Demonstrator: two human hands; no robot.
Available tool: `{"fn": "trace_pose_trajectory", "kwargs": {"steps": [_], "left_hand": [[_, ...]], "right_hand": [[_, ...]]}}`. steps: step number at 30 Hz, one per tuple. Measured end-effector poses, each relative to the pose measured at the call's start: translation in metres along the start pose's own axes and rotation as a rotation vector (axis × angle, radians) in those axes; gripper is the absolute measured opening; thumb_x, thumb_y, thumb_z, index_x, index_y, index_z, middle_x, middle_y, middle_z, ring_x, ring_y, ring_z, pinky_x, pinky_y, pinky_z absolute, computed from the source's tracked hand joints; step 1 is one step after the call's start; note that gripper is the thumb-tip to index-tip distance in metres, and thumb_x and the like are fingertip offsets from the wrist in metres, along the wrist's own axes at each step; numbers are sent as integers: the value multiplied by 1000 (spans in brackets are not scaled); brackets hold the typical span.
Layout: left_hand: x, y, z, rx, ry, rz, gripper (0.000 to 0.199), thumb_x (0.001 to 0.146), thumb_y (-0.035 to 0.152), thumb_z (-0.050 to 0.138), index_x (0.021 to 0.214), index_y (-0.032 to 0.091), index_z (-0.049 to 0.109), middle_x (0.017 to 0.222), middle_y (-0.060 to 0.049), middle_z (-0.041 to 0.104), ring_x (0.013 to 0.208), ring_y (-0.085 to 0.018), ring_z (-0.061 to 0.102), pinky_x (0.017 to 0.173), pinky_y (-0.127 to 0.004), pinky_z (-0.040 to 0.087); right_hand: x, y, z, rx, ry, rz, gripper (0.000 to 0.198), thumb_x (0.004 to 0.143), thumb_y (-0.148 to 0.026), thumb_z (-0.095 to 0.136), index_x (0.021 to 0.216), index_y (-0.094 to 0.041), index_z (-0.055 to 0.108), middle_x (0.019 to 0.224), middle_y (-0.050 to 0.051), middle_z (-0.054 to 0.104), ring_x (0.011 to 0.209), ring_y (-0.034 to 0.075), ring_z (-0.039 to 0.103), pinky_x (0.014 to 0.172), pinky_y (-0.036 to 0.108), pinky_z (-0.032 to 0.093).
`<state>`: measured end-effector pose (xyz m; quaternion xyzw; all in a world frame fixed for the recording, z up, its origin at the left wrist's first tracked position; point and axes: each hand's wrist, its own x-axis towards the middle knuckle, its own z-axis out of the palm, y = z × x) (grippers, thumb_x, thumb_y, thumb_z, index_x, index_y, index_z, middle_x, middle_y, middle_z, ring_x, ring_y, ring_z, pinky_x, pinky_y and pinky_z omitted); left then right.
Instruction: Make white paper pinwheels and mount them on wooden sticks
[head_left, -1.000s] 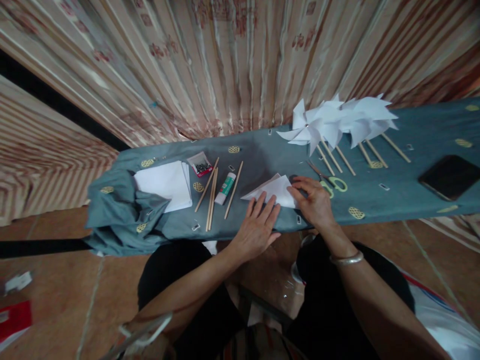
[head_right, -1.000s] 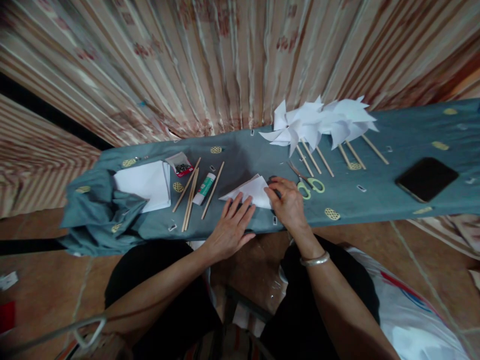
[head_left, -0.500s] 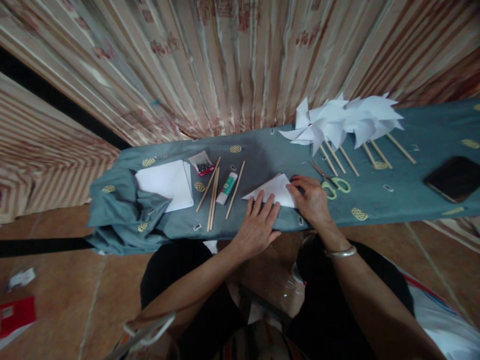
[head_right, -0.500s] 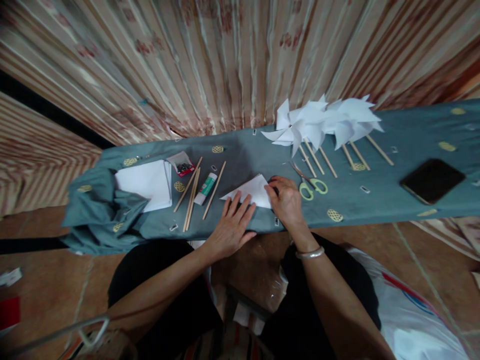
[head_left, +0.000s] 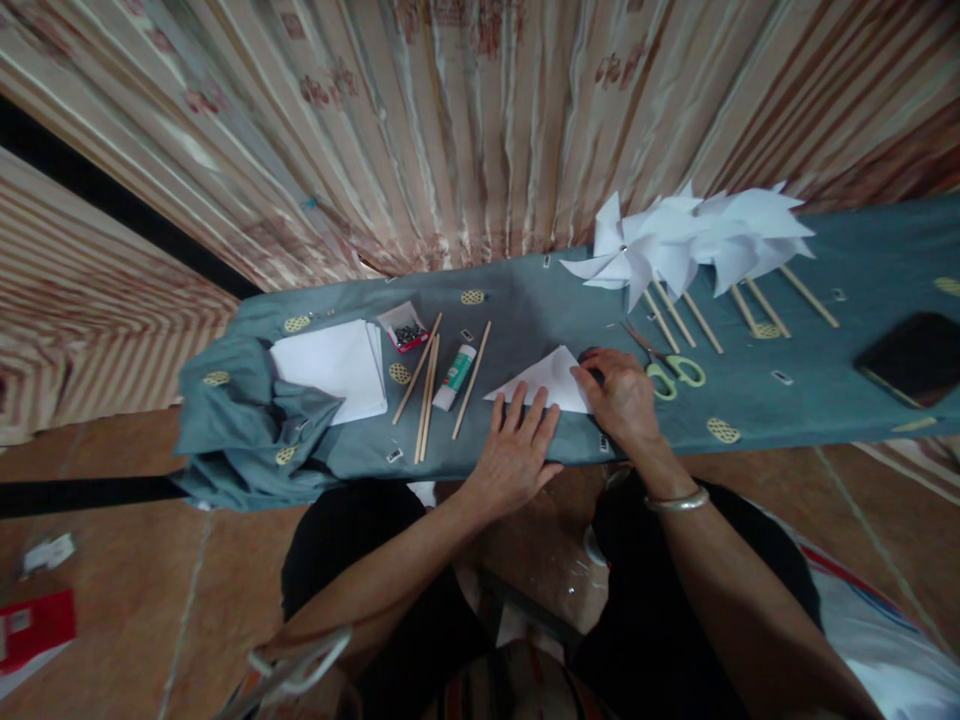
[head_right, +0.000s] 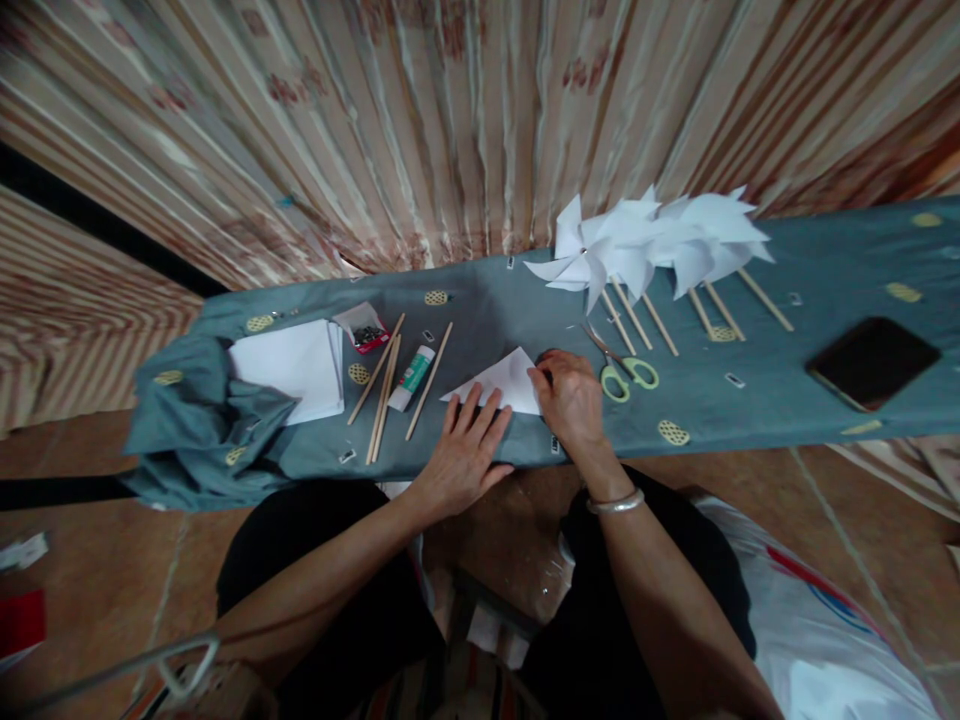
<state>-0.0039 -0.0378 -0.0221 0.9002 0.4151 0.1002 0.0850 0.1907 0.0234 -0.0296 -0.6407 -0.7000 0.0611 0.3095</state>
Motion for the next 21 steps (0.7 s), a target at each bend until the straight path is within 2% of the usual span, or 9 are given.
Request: {"fn": "trace_pose_trajectory", "kwargs": {"steps": [21], "left_hand": [[3, 1, -4, 32, -92, -34, 77, 87, 51, 60, 148, 10, 35, 157, -21, 33, 148, -44, 17, 116, -66, 16]], "right_hand": [[0, -4, 2, -154, 23, -65, 23, 93, -32, 52, 85, -17, 67, 95, 14, 70, 89, 29, 60, 83, 40, 48]]}}
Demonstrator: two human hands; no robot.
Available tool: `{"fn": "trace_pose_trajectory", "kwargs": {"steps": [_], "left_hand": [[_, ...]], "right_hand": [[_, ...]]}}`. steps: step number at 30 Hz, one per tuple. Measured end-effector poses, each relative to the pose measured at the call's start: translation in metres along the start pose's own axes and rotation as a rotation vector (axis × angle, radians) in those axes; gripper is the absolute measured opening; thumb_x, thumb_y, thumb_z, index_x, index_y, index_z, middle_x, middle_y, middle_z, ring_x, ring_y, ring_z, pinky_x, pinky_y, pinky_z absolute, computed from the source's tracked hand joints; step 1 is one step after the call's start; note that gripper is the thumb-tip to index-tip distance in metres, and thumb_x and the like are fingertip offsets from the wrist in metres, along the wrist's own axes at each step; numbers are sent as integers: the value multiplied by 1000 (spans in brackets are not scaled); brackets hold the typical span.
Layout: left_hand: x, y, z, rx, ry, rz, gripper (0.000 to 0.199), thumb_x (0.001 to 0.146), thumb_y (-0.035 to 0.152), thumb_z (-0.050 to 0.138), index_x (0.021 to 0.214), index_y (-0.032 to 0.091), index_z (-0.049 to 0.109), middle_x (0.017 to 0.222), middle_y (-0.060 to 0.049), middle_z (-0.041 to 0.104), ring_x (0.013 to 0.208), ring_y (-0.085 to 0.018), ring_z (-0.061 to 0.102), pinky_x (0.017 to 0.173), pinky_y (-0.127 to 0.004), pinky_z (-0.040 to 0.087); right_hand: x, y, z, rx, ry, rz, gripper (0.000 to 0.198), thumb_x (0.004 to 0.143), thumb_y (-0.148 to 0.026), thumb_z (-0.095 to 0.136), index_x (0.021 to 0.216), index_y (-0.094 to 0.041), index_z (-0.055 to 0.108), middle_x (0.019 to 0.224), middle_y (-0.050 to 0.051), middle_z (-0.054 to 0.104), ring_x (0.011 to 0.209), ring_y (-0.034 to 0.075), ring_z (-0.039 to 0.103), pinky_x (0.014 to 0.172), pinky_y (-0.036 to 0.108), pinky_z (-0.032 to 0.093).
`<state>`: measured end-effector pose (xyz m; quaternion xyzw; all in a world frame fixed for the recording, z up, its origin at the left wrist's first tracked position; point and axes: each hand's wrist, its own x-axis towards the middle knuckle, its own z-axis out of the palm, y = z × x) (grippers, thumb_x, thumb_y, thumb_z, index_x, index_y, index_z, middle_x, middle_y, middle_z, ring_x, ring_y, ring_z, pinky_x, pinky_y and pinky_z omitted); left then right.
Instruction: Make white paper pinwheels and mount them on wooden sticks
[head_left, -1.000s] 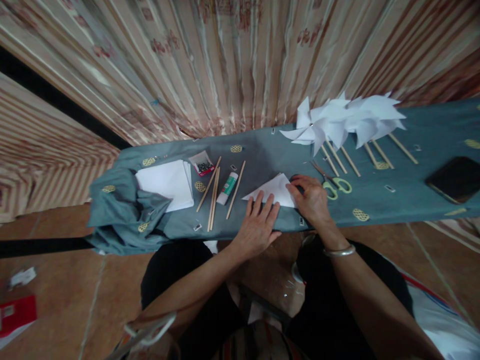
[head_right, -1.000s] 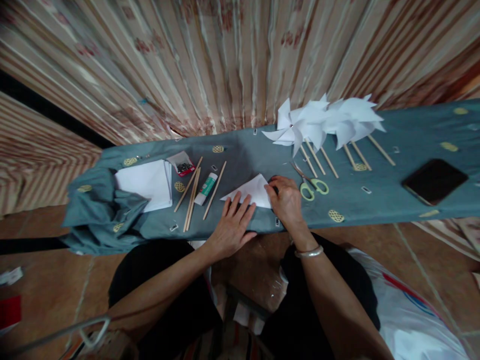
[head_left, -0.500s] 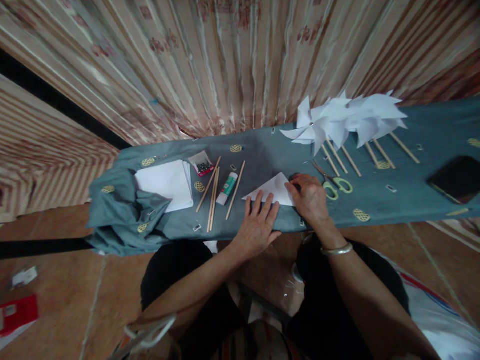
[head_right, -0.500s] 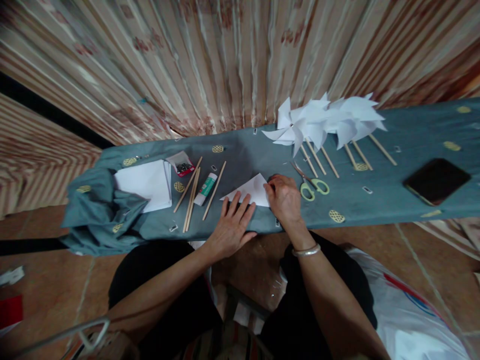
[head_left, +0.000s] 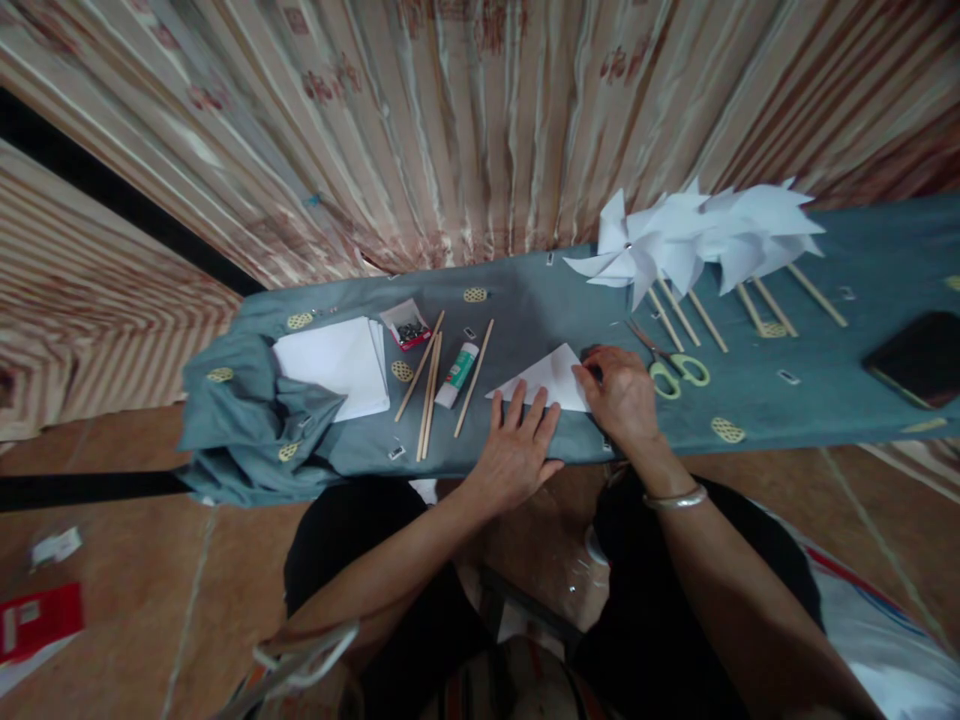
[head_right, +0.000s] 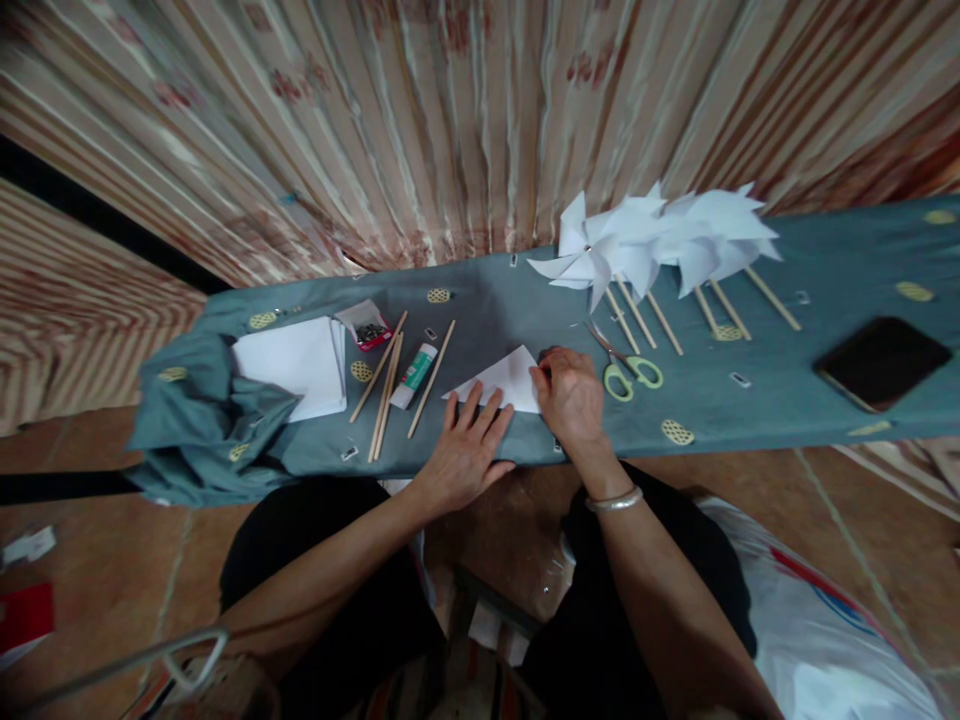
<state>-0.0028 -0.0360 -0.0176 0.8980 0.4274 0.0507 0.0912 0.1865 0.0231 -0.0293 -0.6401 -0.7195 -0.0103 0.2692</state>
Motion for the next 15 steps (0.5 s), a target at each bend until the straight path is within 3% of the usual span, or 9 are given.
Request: {"fn": "trace_pose_trajectory", "kwargs": {"steps": [3, 6, 10, 15], "left_hand": [[1, 0, -2, -2, -24, -2, 76, 88, 50, 60, 148, 9, 35, 157, -21, 33, 148, -44, 17, 115, -67, 15], [1, 1, -3, 3, -39, 2, 76, 88, 48, 60, 148, 9, 35, 157, -21, 32, 148, -45, 16, 115, -68, 15], [1, 1, -2, 18, -23, 6, 76, 88, 49, 59, 148, 9, 35, 158, -20, 31, 148, -45, 15, 116, -68, 15], [1, 3, -3, 38, -8, -2, 72, 90, 48, 56, 148, 11, 36, 157, -19, 33, 148, -43, 17, 116, -67, 17]], "right_hand": [[0, -1, -1, -21, -11, -16, 26, 94, -33, 49, 89, -15, 68, 96, 15, 70, 89, 29, 59, 83, 40, 47], [-4, -5, -4, -52, -17, -39, 34, 95, -37, 47, 105, -11, 66, 106, 18, 70, 95, 31, 59, 86, 42, 46], [-14, -16, -9, -124, 15, -48, 56, 93, -47, 48, 131, -6, 53, 132, 23, 58, 115, 36, 53, 96, 48, 41], [-28, -21, -10, -165, 22, -45, 66, 92, -49, 47, 140, -4, 43, 144, 26, 47, 128, 37, 45, 104, 50, 34]]}}
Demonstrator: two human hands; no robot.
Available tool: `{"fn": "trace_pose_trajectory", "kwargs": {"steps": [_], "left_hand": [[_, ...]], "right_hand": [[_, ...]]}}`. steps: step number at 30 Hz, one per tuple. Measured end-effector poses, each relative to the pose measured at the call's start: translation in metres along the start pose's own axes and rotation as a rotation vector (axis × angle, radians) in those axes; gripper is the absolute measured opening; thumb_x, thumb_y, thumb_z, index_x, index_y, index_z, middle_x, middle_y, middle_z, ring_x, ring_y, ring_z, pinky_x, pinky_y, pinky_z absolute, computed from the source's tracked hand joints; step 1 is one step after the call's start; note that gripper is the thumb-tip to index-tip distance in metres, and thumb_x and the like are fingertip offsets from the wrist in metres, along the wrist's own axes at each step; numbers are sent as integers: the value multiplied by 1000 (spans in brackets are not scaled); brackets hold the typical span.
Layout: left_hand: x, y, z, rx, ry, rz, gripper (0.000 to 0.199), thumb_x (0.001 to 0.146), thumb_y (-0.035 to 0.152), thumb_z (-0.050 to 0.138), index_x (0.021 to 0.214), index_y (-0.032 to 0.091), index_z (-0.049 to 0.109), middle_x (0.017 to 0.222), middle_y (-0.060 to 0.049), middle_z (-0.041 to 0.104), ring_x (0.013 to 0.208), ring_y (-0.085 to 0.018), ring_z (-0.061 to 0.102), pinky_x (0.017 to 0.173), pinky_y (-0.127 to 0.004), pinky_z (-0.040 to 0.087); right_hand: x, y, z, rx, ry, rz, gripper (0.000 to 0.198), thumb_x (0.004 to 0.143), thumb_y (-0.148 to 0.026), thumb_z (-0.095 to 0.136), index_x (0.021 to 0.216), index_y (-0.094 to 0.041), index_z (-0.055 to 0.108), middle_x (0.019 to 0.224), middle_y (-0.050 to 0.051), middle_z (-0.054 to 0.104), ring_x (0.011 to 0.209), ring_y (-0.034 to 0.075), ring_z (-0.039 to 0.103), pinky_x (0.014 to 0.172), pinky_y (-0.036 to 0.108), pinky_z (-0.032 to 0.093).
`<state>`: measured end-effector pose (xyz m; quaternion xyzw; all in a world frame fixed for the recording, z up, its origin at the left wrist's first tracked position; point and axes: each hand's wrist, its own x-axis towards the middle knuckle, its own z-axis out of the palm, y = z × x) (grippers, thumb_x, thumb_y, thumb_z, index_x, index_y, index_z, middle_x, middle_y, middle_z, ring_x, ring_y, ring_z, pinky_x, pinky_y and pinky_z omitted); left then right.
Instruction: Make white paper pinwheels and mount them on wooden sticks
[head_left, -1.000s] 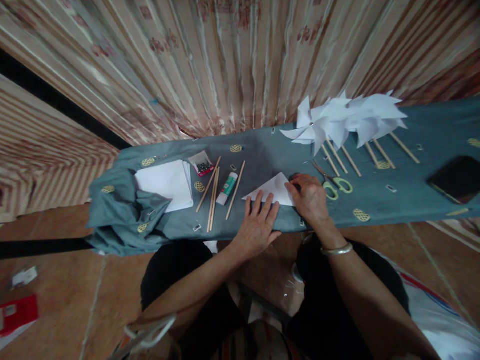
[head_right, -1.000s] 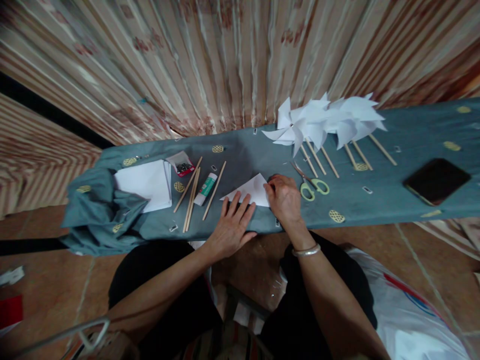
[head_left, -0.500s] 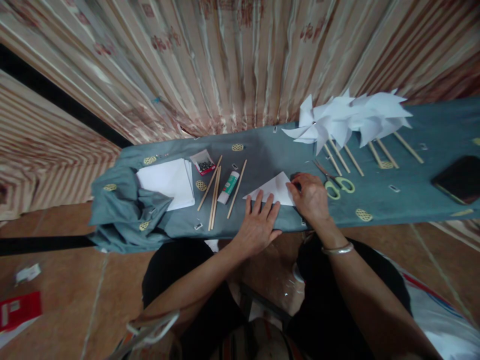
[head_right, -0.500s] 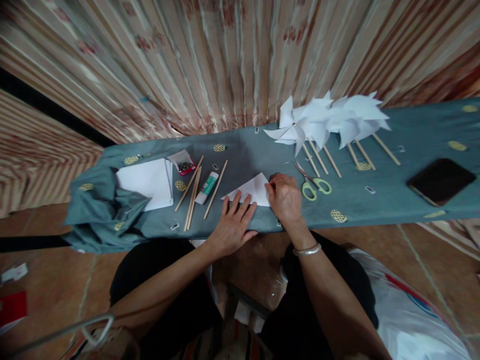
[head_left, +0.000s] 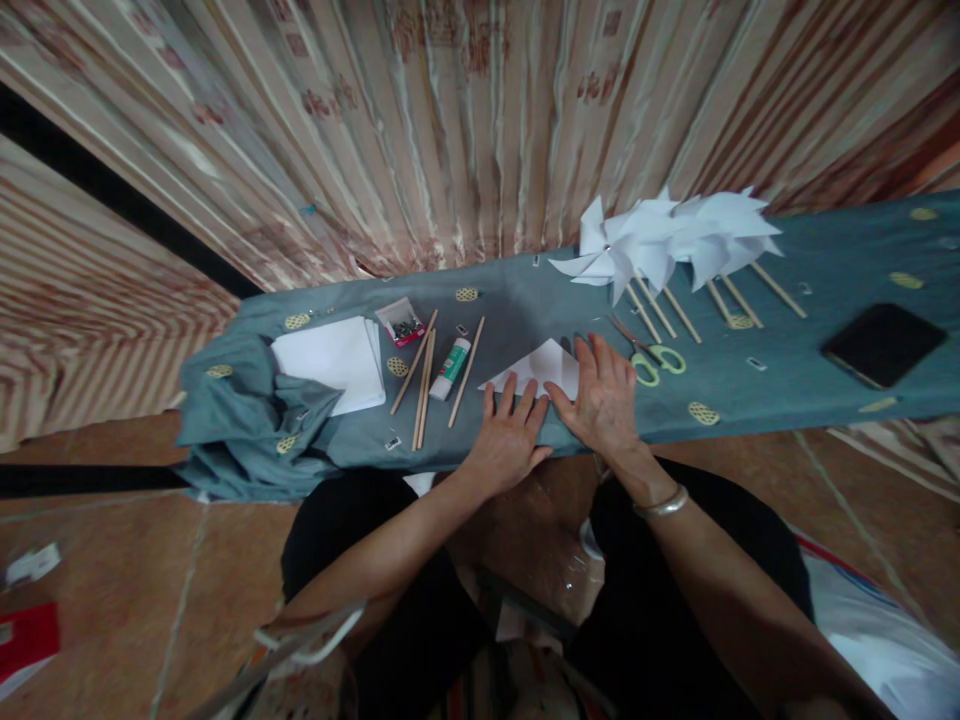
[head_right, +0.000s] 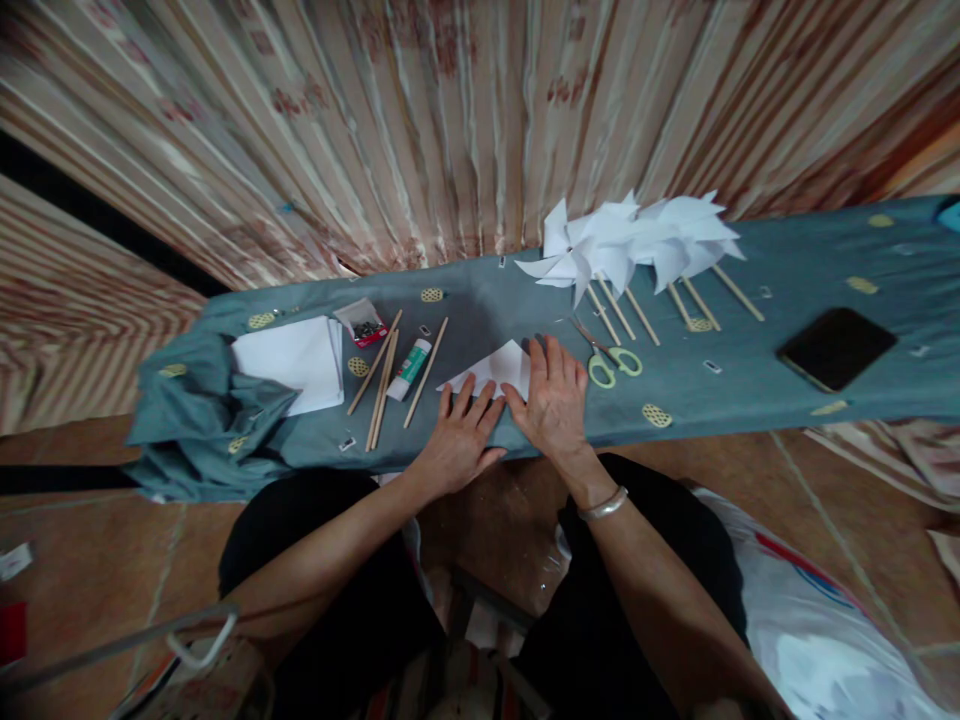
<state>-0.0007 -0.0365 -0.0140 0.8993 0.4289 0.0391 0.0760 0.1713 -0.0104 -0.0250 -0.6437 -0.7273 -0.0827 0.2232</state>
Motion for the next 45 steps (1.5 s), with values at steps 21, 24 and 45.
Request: {"fn": "trace_pose_trajectory", "kwargs": {"steps": [21, 24, 45], "left_hand": [[1, -1, -5, 35, -69, -16, 66, 93, 46, 51, 149, 13, 36, 159, -18, 30, 148, -41, 17, 112, -74, 17], [1, -1, -5, 28, -57, -14, 65, 92, 44, 53, 148, 15, 37, 158, -19, 30, 148, -41, 18, 110, -75, 17], [-25, -7, -1, 107, -23, -43, 84, 80, 38, 72, 150, 15, 32, 159, -24, 25, 148, -44, 18, 115, -63, 19]], "right_hand": [[-49, 48, -11, -1, 31, 130, 52, 95, -33, 39, 141, -8, 42, 145, 27, 45, 133, 33, 43, 104, 51, 35], [-49, 46, -11, 13, 31, 129, 50, 94, -28, 39, 141, -9, 43, 145, 25, 46, 134, 33, 43, 105, 52, 35], [-47, 36, -20, 174, -123, -219, 36, 90, -11, 42, 112, -13, 70, 119, 14, 69, 105, 26, 60, 97, 42, 50]]}}
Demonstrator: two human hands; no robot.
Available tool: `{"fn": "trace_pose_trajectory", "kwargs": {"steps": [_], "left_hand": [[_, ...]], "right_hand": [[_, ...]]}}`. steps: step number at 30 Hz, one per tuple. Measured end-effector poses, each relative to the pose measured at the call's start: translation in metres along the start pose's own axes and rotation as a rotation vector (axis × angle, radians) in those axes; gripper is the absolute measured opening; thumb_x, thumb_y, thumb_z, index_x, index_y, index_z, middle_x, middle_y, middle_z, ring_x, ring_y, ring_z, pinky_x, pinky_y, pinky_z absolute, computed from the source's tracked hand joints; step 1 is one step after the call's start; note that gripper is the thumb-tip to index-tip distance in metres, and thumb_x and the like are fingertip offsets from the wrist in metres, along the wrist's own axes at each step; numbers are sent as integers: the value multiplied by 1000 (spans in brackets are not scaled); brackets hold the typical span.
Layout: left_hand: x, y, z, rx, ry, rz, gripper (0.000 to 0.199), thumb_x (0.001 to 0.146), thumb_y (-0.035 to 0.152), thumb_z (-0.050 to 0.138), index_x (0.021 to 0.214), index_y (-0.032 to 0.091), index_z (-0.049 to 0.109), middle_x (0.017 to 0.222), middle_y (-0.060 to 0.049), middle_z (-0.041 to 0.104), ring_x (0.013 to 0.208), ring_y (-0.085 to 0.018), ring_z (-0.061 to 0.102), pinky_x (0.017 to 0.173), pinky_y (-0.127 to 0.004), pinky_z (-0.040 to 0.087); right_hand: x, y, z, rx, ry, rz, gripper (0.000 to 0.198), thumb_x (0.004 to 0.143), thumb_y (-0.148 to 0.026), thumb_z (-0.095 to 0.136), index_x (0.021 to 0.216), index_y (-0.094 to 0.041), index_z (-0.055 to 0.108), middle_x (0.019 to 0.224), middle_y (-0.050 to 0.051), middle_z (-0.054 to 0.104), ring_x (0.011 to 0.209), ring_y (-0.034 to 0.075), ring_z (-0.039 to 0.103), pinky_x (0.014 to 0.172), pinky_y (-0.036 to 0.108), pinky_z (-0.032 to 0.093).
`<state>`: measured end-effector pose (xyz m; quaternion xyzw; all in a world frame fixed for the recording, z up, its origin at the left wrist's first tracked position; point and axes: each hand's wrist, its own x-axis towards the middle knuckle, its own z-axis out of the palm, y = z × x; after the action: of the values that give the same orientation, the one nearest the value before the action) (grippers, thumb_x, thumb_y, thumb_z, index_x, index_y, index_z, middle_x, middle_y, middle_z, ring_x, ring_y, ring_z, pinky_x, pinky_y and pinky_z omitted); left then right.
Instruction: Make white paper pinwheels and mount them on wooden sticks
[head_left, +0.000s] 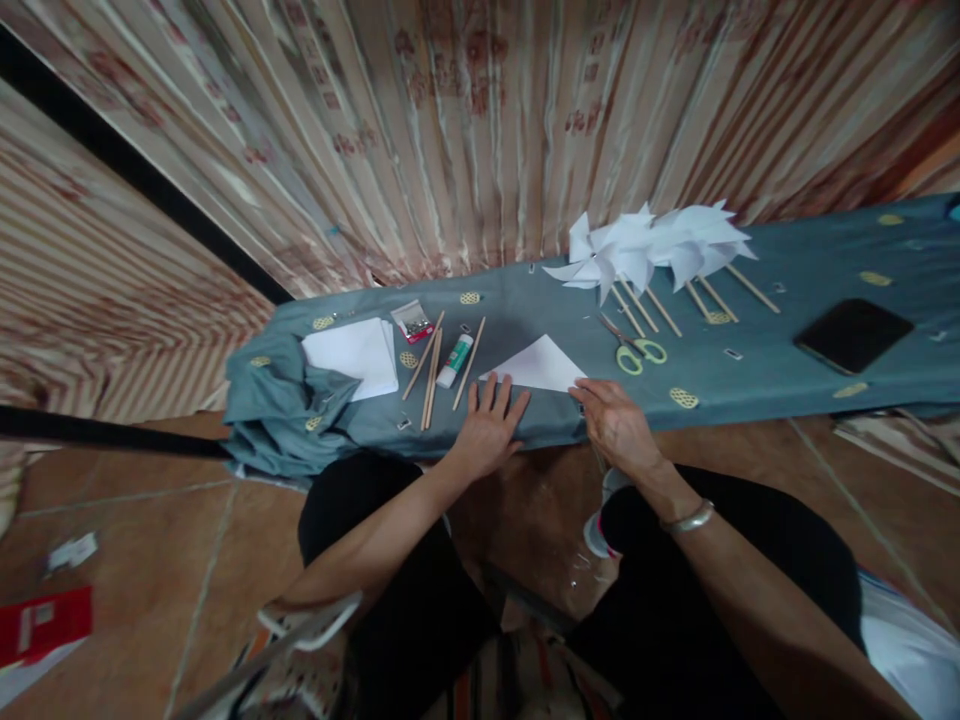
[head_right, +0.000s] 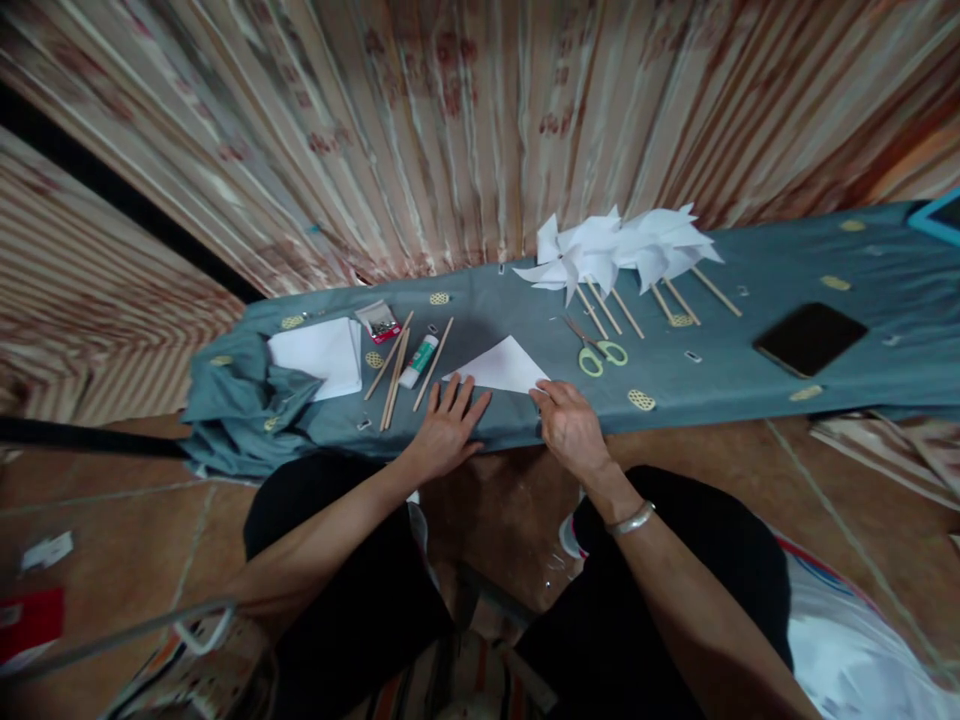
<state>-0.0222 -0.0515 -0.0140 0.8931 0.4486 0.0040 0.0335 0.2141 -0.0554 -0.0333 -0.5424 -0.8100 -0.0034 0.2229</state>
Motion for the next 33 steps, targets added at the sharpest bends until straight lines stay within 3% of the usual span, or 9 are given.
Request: {"fn": "trace_pose_trajectory", "kwargs": {"steps": [6, 12, 20, 24, 29, 33], "left_hand": [[-14, -5, -5, 20, -18, -17, 82, 80, 35, 71, 150, 17, 32, 158, -24, 28, 147, -42, 22, 115, -61, 23], [-14, -3, 0, 4, 25, -42, 83, 79, 35, 71, 150, 18, 32, 158, -23, 28, 148, -40, 22, 114, -62, 22], [-15, 1, 0, -13, 14, -67, 84, 78, 35, 72, 150, 18, 32, 158, -24, 26, 148, -44, 17, 112, -68, 20], [-15, 2, 0, -38, 43, -77, 82, 80, 37, 71, 150, 18, 33, 158, -23, 28, 148, -42, 17, 112, -68, 20], [-11, 1, 4, -133, 118, -140, 73, 87, 43, 61, 149, 17, 33, 158, -21, 30, 149, -39, 17, 114, -66, 20], [-2, 0, 2, -251, 220, -161, 74, 92, 47, 51, 152, 13, 24, 161, -21, 23, 152, -34, 10, 117, -60, 20]], "right_hand": [[1, 1, 0, 12, -18, -9, 36, 89, -14, 42, 111, -14, 71, 118, 14, 69, 106, 26, 60, 96, 42, 50], [15, 4, 2, -44, 79, 177, 44, 95, -30, 40, 126, -7, 61, 126, 22, 65, 115, 33, 59, 96, 50, 47], [33, 15, 5, 88, 78, 292, 41, 87, -30, 53, 119, -9, 66, 108, 19, 74, 98, 31, 69, 88, 46, 53], [39, 23, 9, 298, 57, 479, 33, 75, -34, 66, 103, -19, 74, 85, 9, 77, 75, 26, 70, 71, 39, 54], [44, 33, 15, 784, 97, 638, 32, 58, -47, 77, 74, -20, 72, 62, 3, 71, 54, 17, 60, 51, 29, 45], [47, 30, 8, 1000, 203, 700, 37, 51, -50, 80, 68, -20, 67, 59, 2, 67, 52, 15, 56, 51, 28, 43]]}}
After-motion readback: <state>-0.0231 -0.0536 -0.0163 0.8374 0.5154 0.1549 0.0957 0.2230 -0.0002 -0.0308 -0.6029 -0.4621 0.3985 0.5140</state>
